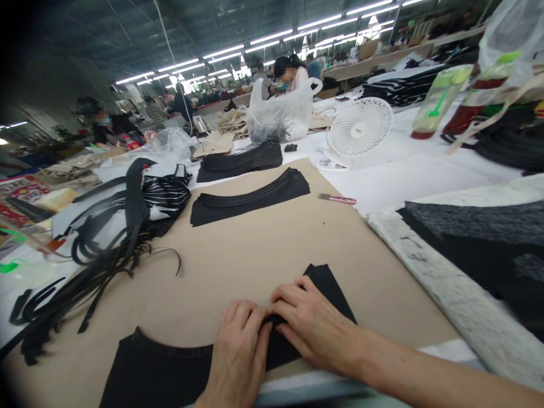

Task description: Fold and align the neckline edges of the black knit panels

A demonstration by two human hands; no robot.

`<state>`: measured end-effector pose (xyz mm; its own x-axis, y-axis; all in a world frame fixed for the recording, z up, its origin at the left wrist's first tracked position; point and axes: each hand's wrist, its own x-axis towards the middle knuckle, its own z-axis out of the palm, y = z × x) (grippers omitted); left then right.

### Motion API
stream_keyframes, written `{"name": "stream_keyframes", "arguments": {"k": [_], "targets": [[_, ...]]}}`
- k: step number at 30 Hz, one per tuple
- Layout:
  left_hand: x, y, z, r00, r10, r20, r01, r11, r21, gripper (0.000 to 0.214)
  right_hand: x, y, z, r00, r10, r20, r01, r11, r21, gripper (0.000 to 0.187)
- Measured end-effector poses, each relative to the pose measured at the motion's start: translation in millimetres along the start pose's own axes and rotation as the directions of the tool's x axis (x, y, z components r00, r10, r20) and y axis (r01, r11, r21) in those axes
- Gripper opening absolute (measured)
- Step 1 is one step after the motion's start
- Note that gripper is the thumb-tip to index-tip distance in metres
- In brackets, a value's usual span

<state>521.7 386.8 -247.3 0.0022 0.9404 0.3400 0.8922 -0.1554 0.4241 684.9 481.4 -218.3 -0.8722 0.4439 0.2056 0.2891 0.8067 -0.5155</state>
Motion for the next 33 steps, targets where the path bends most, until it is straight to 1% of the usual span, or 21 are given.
{"name": "stream_keyframes", "arguments": {"k": [2,4,9,12,15,18,22,25,27,28,29,31,33], "targets": [[2.7,1.0,3.7,1.0,0.013,-0.01,-0.012,0.999,0.044,0.021,-2.4,1.1,2.3,1.0,-0.017,-0.01,0.017,1.0,-0.009,0.022],[3.2,0.3,5.7,0.998,0.052,-0.023,-0.049,0.995,0.091,0.022,-4.7,3.5,6.1,0.999,-0.047,-0.015,0.046,0.998,-0.03,0.022],[1.7,-2.6,5.3,0.991,0.133,-0.024,-0.125,0.969,0.214,0.022,-8.7,8.8,16.7,0.988,-0.128,-0.086,0.118,0.987,-0.108,0.018],[0.0,-3.5,7.3,0.991,0.133,-0.032,-0.122,0.965,0.23,0.022,-9.7,10.1,20.3,0.982,-0.158,-0.102,0.14,0.976,-0.164,0.02],[-1.7,-2.5,10.8,0.994,0.087,-0.06,-0.074,0.979,0.189,0.024,-10.0,10.4,21.4,0.976,-0.186,-0.11,0.159,0.963,-0.218,0.023],[-1.3,0.2,11.3,0.996,0.018,-0.082,-0.008,0.994,0.112,0.026,-10.2,9.8,21.3,0.973,-0.204,-0.111,0.172,0.953,-0.248,0.024],[0.6,-0.7,4.0,0.995,-0.093,-0.027,0.091,0.992,-0.09,0.027,-10.9,9.7,20.6,0.972,-0.216,-0.089,0.188,0.95,-0.251,0.027],[-2.8,-8.0,-1.4,0.99,-0.14,0.02,0.141,0.97,-0.198,0.023,-10.3,10.0,17.6,0.979,-0.197,-0.055,0.18,0.957,-0.227,0.024],[-9.0,-14.3,-1.3,0.989,-0.149,0.019,0.15,0.968,-0.202,0.015,-9.0,9.4,13.1,0.987,-0.157,-0.04,0.148,0.974,-0.169,0.019],[-12.9,-17.3,0.0,0.99,-0.141,0.01,0.14,0.972,-0.19,0.016,-8.2,8.8,10.1,0.992,-0.125,-0.032,0.12,0.985,-0.126,0.017],[-17.1,-19.9,1.9,0.993,-0.12,-0.001,0.118,0.978,-0.173,0.023,-7.3,8.0,6.9,0.995,-0.092,-0.022,0.09,0.993,-0.082,0.017],[-24.9,-23.7,6.2,0.999,-0.046,-0.023,0.043,0.991,-0.129,0.033,-5.4,6.3,0.9,0.999,-0.038,0.009,0.038,0.999,-0.008,0.023],[-30.6,-25.3,9.3,0.999,0.029,-0.043,-0.032,0.997,-0.074,0.033,-3.4,5.2,-3.5,0.998,-0.022,0.05,0.021,0.999,0.038,0.031]]}}
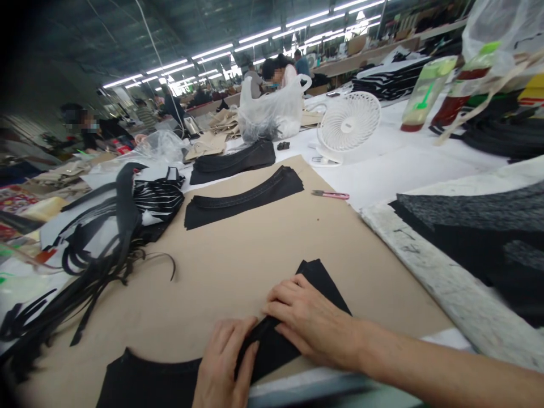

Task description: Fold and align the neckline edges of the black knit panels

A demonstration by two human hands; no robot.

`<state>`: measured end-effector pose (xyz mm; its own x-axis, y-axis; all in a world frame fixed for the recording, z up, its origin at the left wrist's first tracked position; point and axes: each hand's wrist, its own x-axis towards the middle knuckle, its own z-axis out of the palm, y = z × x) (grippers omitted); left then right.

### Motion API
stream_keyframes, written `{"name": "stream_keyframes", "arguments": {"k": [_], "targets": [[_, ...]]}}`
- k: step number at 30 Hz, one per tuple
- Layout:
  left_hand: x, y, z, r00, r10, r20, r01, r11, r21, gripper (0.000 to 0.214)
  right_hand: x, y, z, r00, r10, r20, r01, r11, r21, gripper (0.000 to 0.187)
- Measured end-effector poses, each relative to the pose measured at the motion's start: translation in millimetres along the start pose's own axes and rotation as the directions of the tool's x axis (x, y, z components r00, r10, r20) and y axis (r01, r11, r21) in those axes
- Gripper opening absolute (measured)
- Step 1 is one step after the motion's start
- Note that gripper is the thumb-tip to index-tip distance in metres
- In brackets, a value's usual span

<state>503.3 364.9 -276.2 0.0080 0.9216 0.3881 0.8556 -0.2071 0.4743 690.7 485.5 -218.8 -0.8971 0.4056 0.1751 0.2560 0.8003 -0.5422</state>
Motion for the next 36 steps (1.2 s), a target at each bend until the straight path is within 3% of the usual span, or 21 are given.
{"name": "stream_keyframes", "arguments": {"k": [6,10,17,26,32,36], "targets": [[-4.7,1.7,-1.2,0.985,0.166,-0.038,-0.154,0.963,0.22,0.033,6.0,2.0,-4.4,0.995,-0.045,0.094,0.042,0.999,0.03,0.022],[-4.9,2.1,-4.1,0.974,0.219,-0.057,-0.196,0.943,0.267,0.034,8.3,4.1,-6.8,0.985,-0.101,0.137,0.101,0.995,0.009,0.021],[-4.6,2.5,-6.6,0.974,0.219,-0.059,-0.194,0.941,0.279,0.037,5.4,8.7,-4.0,0.968,-0.216,0.128,0.221,0.975,-0.026,0.031],[-6.1,5.0,-5.3,0.972,0.219,-0.089,-0.183,0.934,0.308,0.035,5.3,3.3,0.7,0.98,-0.134,0.148,0.154,0.979,-0.133,0.033],[-9.5,6.4,-7.5,0.954,0.265,-0.142,-0.21,0.925,0.317,0.035,-1.7,6.6,11.0,0.963,-0.251,0.095,0.268,0.92,-0.284,0.032],[-13.6,6.1,-7.3,0.948,0.277,-0.159,-0.211,0.917,0.339,0.035,1.4,1.4,-0.7,0.977,-0.159,0.142,0.186,0.961,-0.202,0.036]]}}
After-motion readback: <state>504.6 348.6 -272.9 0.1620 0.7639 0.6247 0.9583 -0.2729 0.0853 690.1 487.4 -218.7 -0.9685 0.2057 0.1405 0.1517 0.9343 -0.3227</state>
